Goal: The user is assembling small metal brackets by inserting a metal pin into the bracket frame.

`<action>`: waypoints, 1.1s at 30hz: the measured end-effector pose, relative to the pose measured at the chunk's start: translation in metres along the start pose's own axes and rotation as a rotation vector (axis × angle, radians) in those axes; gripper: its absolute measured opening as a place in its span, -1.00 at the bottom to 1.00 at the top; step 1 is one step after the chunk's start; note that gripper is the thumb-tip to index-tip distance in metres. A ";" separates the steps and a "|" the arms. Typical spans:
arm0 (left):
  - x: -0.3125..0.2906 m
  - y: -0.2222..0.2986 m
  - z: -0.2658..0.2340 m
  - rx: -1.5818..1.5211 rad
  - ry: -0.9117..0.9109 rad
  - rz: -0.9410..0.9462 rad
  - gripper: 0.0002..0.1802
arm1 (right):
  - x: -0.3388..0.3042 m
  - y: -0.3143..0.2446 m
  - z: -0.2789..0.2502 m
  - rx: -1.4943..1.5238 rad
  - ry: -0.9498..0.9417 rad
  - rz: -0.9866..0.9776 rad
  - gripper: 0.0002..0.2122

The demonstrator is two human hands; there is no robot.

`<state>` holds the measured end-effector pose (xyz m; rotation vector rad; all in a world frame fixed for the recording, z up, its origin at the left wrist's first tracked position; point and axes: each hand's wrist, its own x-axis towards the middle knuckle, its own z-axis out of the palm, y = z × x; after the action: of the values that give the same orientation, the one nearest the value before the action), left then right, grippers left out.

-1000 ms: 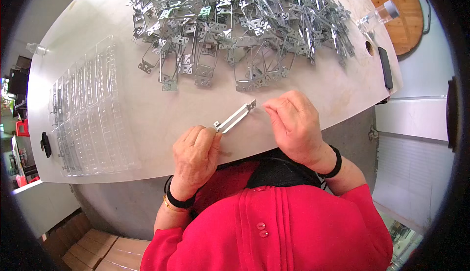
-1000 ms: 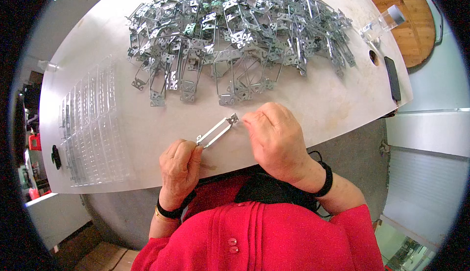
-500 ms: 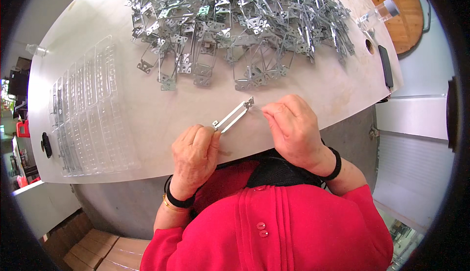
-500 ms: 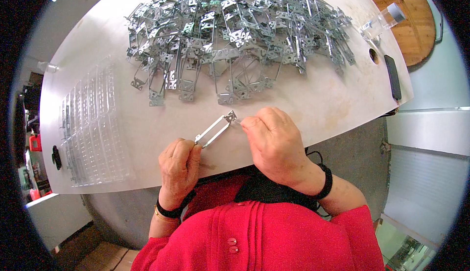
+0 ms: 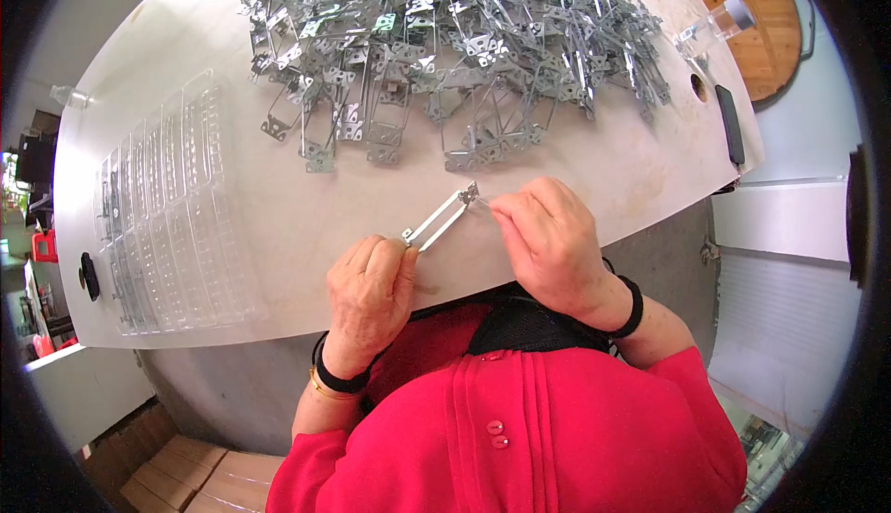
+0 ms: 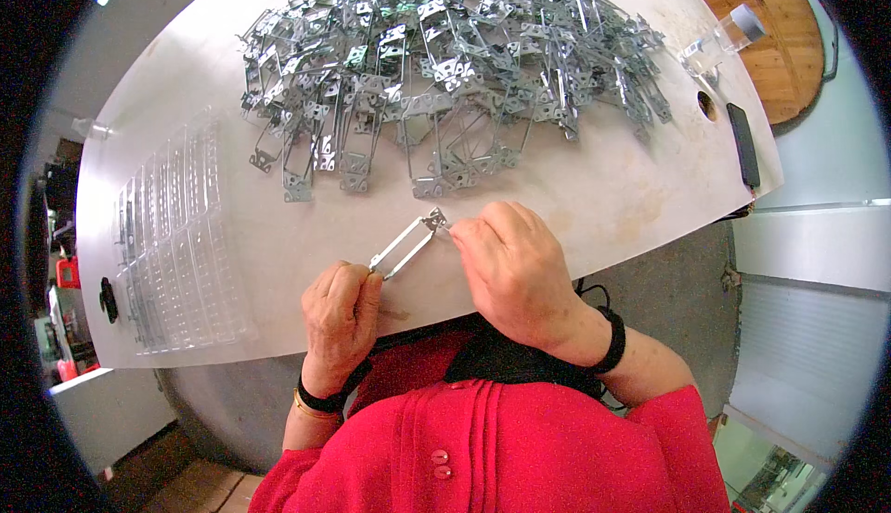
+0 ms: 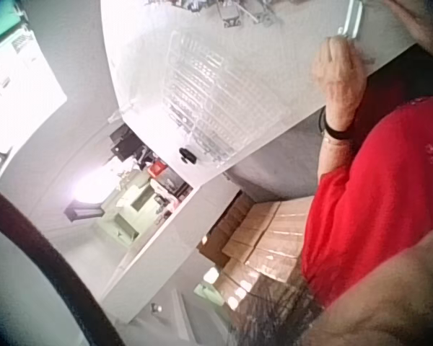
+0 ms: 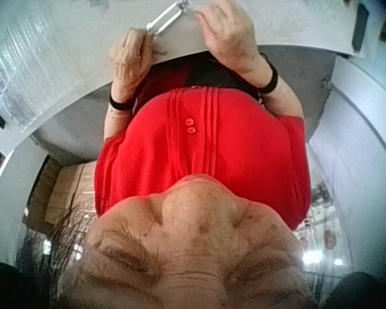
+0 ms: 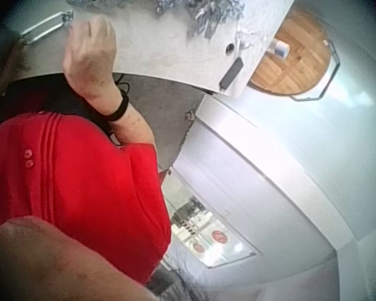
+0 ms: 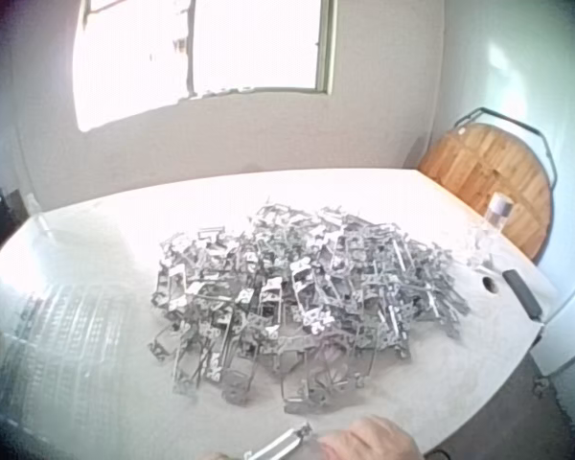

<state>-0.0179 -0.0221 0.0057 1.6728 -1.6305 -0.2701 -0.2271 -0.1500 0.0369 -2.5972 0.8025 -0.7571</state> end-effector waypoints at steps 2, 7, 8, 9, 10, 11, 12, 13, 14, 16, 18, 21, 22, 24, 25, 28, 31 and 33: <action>0.001 0.000 0.000 0.003 -0.001 0.000 -0.85 | 0.000 0.001 0.002 -0.008 0.011 -0.003 -0.80; -0.001 -0.001 0.000 0.031 -0.017 0.007 -0.85 | -0.001 0.001 0.003 0.002 -0.009 0.007 -0.80; -0.001 -0.001 0.000 0.019 -0.008 0.005 -0.85 | -0.001 0.001 0.003 0.004 -0.007 0.011 -0.81; -0.001 0.000 0.001 0.008 0.001 0.002 -0.85 | 0.000 0.001 0.004 0.002 -0.002 0.008 -0.81; 0.000 0.000 0.001 -0.001 0.011 0.000 -0.84 | 0.001 0.002 0.004 0.001 0.004 0.004 -0.82; 0.000 0.000 0.000 -0.001 0.008 0.001 -0.84 | 0.002 0.002 0.004 0.001 0.010 0.000 -0.83; 0.000 0.000 0.000 0.000 0.006 0.002 -0.84 | 0.001 0.002 0.005 0.014 0.007 0.006 -0.83; 0.001 0.000 0.000 -0.002 0.004 0.003 -0.84 | 0.000 0.001 0.007 0.026 0.002 0.012 -0.84; 0.000 0.000 0.000 -0.004 0.006 0.003 -0.85 | -0.001 0.001 0.007 0.038 -0.002 0.019 -0.84; -0.001 -0.001 0.001 -0.007 0.009 0.004 -0.85 | 0.002 0.000 0.005 0.037 0.009 0.019 -0.84; -0.001 -0.001 0.000 0.021 -0.006 0.008 -0.86 | 0.003 0.000 0.006 0.034 0.019 0.024 -0.84; 0.000 -0.001 -0.001 0.039 -0.018 0.015 -0.86 | 0.003 0.001 0.008 0.040 0.021 0.036 -0.83; 0.000 -0.001 -0.001 0.041 -0.019 0.015 -0.86 | 0.001 0.001 0.011 0.056 0.011 0.037 -0.83; 0.000 -0.001 -0.001 0.037 -0.017 0.019 -0.86 | 0.001 0.001 0.011 0.066 0.011 0.039 -0.82; 0.000 -0.001 -0.001 0.036 -0.016 0.020 -0.86 | 0.003 0.001 0.008 0.062 0.020 0.040 -0.82; 0.000 -0.001 -0.001 0.032 -0.019 0.015 -0.86 | 0.004 0.002 0.008 0.041 0.027 0.048 -0.82; 0.000 0.001 -0.001 0.042 -0.018 0.007 -0.87 | 0.001 0.003 0.011 0.064 0.005 0.053 -0.83; 0.001 0.001 0.000 0.014 0.004 0.004 -0.86 | 0.002 0.003 0.011 0.079 0.006 0.052 -0.83</action>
<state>-0.0183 -0.0230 0.0064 1.6794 -1.6363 -0.2538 -0.2207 -0.1517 0.0270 -2.4952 0.8221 -0.7667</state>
